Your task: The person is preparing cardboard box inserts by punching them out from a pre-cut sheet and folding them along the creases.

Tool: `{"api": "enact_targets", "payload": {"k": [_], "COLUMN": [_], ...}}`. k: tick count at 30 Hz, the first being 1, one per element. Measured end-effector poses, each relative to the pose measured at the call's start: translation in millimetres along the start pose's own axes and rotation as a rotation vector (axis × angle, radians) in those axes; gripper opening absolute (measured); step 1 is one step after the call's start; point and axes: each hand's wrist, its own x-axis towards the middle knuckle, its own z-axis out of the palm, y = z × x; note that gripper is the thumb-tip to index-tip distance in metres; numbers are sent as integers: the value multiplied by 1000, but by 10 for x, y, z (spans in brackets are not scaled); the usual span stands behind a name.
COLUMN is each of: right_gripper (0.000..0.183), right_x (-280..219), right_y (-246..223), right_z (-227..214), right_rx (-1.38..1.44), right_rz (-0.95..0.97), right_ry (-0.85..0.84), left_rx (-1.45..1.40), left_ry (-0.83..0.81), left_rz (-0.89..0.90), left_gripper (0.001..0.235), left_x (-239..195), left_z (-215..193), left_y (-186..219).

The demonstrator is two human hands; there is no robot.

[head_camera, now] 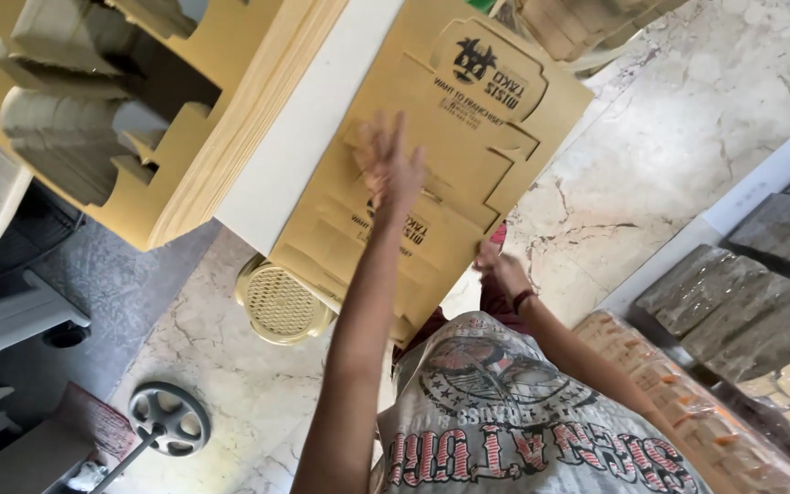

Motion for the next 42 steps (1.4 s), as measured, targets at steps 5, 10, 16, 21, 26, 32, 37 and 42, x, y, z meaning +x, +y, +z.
{"api": "enact_targets", "payload": {"k": [5, 10, 16, 21, 26, 32, 37, 42], "right_gripper": [110, 75, 54, 54, 21, 46, 62, 58], "right_x": [-273, -594, -208, -470, -894, -1147, -893, -1209], "right_y": [1539, 2013, 2489, 2561, 2597, 2394, 2798, 2387], "right_z": [546, 1203, 1009, 942, 1156, 1498, 1373, 1490], "right_rx": [-296, -191, -344, 97, 492, -138, -325, -306], "right_rz": [132, 5, -97, -81, 54, -47, 1, 22], "right_ry": [-338, -112, 105, 80, 8, 266, 343, 380], "left_rx": [166, 262, 124, -23, 163, 570, 729, 854], "left_ry": [244, 200, 57, 22, -165, -574, -448, -413], "left_rz": [-328, -116, -141, -106, 341, 247, 268, 282], "left_gripper": [96, 63, 67, 74, 92, 131, 141, 143], "left_x": [-855, -1180, -1468, -1950, -2243, -2442, -2520, -2458], "left_z": [-288, -715, -908, -1102, -727, -39, 219, 169], "left_y": [-2498, -2860, -2962, -2741, -2106, -1382, -1443, -1398]}}
